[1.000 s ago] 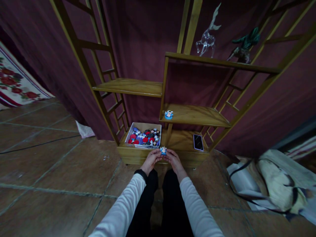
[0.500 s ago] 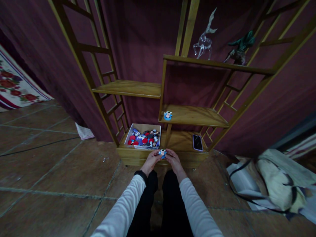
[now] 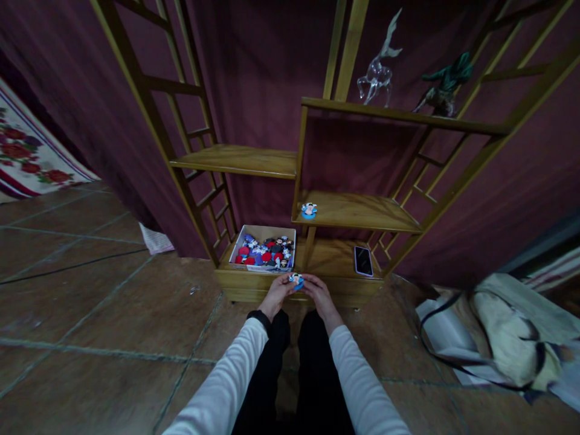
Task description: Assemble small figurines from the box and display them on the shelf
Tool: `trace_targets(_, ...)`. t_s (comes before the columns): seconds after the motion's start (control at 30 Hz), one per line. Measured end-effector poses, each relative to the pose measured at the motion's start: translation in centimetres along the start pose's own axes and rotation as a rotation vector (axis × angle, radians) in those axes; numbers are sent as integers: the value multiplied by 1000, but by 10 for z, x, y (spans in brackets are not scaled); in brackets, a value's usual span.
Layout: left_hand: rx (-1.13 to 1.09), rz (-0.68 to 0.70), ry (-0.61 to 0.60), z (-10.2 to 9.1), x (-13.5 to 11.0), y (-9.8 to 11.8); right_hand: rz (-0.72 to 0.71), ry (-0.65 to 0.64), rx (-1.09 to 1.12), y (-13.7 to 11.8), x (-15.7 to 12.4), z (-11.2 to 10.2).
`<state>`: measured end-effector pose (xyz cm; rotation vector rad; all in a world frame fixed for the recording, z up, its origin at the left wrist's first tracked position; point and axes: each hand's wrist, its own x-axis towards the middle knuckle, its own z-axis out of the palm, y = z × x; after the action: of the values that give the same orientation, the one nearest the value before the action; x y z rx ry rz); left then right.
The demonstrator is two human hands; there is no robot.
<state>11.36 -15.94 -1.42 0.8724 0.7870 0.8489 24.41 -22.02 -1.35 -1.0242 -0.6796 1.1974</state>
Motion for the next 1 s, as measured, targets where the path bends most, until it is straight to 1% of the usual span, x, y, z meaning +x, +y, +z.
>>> trace_targets(0.1,7,-6,37,0,0,1,-33,11,-46,0,1,0)
trace_targets(0.23,10,-14,57,1,-1,3,-74,38,-120,-1,0,0)
trace_targets(0.37,13,-36,53,2,-3,5,-52,15,-113,-2,-1,0)
trace_targets(0.6,-2,-74,67,1,-2,8,-23,15,-107,-1,-1,0)
trace_targets(0.77,39,-48,25,1,-2,6,-43,28,-68,2,1,0)
trace_targets(1.0,133,32,-17,2,-2,3,-74,19,-74,5,4,-1)
